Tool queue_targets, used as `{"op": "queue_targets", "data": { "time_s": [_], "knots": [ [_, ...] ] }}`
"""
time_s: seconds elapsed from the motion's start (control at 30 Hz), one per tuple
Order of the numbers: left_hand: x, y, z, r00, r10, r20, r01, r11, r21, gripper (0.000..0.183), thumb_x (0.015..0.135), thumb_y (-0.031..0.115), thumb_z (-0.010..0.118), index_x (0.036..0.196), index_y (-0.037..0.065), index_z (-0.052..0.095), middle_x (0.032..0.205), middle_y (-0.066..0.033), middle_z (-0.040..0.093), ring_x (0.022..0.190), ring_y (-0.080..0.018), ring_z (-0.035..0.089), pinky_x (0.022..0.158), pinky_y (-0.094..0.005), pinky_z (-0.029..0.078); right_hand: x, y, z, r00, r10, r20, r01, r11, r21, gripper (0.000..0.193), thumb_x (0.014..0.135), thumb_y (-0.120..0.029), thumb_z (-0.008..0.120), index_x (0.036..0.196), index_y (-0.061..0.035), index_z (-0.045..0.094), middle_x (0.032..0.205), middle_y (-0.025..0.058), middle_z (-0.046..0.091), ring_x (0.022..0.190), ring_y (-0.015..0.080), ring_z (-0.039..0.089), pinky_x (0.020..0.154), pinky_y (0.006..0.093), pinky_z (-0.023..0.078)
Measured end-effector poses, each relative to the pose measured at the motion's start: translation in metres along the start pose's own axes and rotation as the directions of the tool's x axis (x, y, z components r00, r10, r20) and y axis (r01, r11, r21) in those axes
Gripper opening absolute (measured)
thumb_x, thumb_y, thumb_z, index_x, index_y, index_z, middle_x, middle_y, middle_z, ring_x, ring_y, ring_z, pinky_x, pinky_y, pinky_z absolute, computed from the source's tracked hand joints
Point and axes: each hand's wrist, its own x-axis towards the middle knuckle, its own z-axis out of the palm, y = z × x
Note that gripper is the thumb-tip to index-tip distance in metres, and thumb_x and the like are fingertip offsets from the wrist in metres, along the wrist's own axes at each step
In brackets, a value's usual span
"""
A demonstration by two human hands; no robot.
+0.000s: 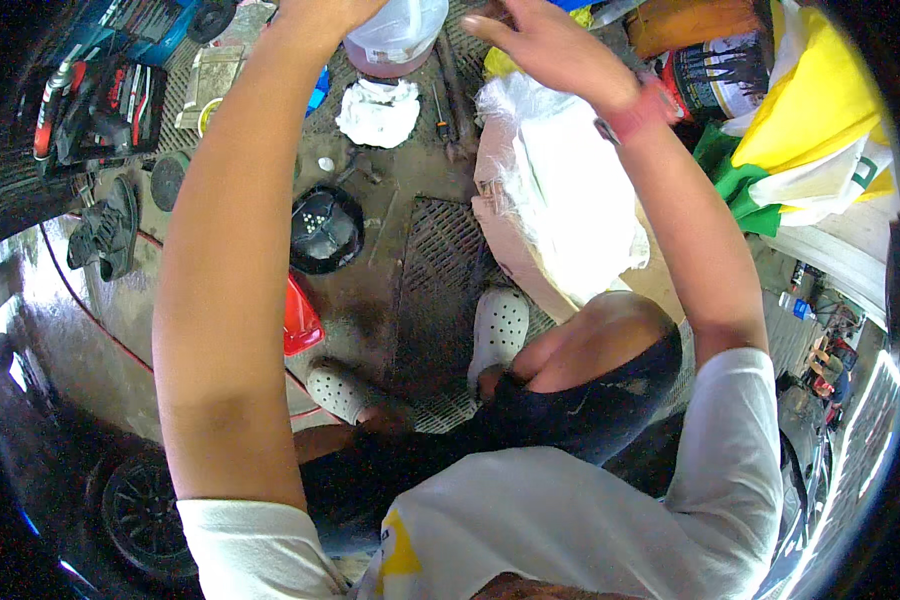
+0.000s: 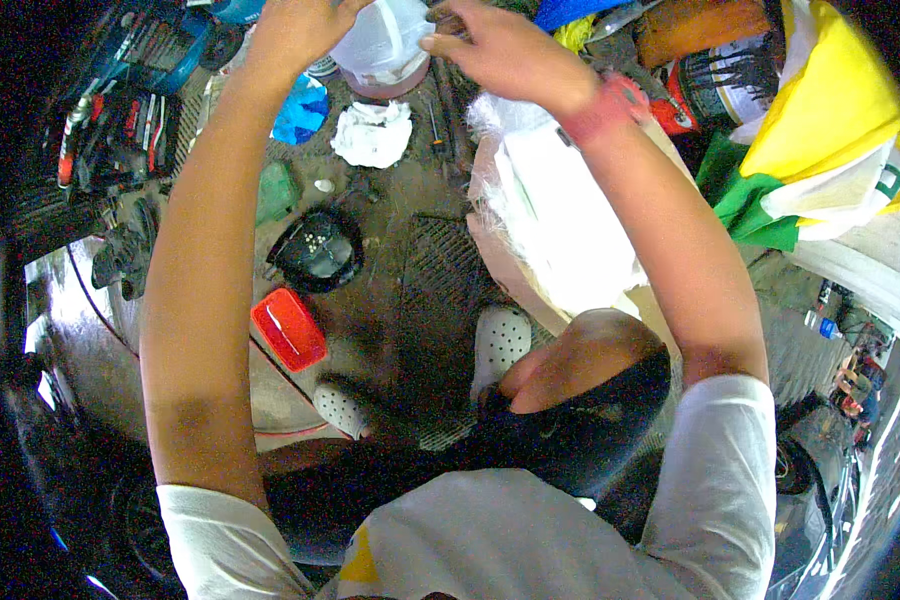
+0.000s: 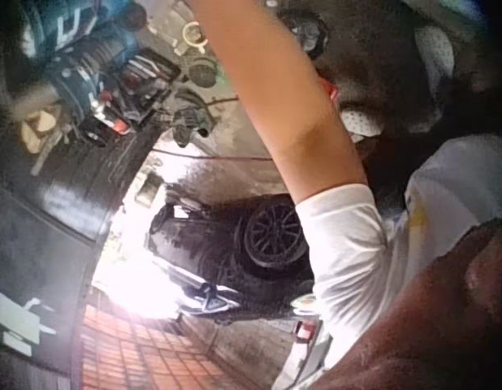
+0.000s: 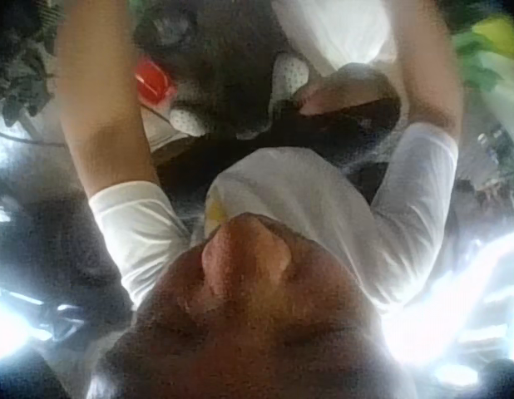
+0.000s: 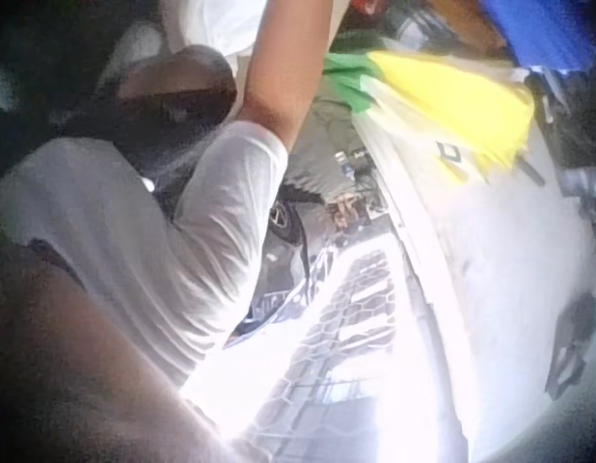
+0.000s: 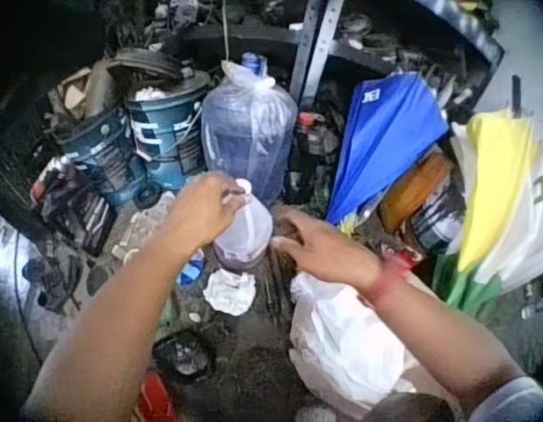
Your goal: The person prepares a repair by pouring liquid from a jug into a tray, cutting pieces of fiberglass mat with scissors, and applying them to a plastic car component with a brush.
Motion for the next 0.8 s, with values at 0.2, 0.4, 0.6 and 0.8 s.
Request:
{"op": "queue_targets", "data": {
  "time_s": [0.2,0.4,0.6,0.8],
  "knots": [
    [0.021,-0.007,0.013,0.994,0.107,-0.023,-0.099,0.971,0.217,0.019,0.083,0.018,0.074,0.098,0.006,0.078,0.097,-0.0204,0.074,0.096,-0.0385,0.071,0.087,-0.0486,0.055,-0.086,0.003,-0.015,0.988,0.139,-0.073,-0.114,0.955,0.275,0.028,0.105,-0.022,0.061,0.122,-0.0002,0.066,0.109,0.0093,0.073,0.101,0.0156,0.068,0.089,0.0304,0.053],
    [0.032,0.012,0.011,0.989,0.088,0.119,-0.116,0.96,0.256,0.026,0.08,0.014,0.071,0.105,0.011,0.078,0.106,-0.0176,0.076,0.101,-0.0376,0.072,0.092,-0.0463,0.057,-0.092,-0.005,-0.045,0.974,0.196,-0.111,-0.151,0.935,0.322,0.026,0.104,-0.014,0.063,0.124,0.0032,0.063,0.105,0.0074,0.071,0.097,0.0127,0.066,0.085,0.028,0.053],
    [0.04,0.005,0.007,0.984,0.119,0.135,-0.167,0.879,0.446,0.027,0.078,0.025,0.079,0.102,0.012,0.08,0.105,-0.0179,0.075,0.101,-0.0379,0.071,0.093,-0.0454,0.056,-0.115,0.011,-0.071,0.898,0.2,-0.392,-0.031,0.917,0.398,0.019,0.102,-0.013,0.064,0.114,0.0018,0.065,0.093,0.0027,0.07,0.083,0.008,0.063,0.076,0.0224,0.051],
    [0.038,0.018,0.03,0.963,0.218,0.156,-0.266,0.854,0.447,0.025,0.083,0.021,0.078,0.106,0.01,0.079,0.102,-0.0173,0.076,0.096,-0.0343,0.072,0.088,-0.0439,0.056,-0.232,0.073,-0.047,0.861,0.346,-0.372,-0.313,0.938,0.147,0.025,0.099,-0.019,0.07,0.115,-0.0004,0.07,0.107,0.0112,0.075,0.095,0.0172,0.07,0.086,0.0319,0.055]
  ]
}}
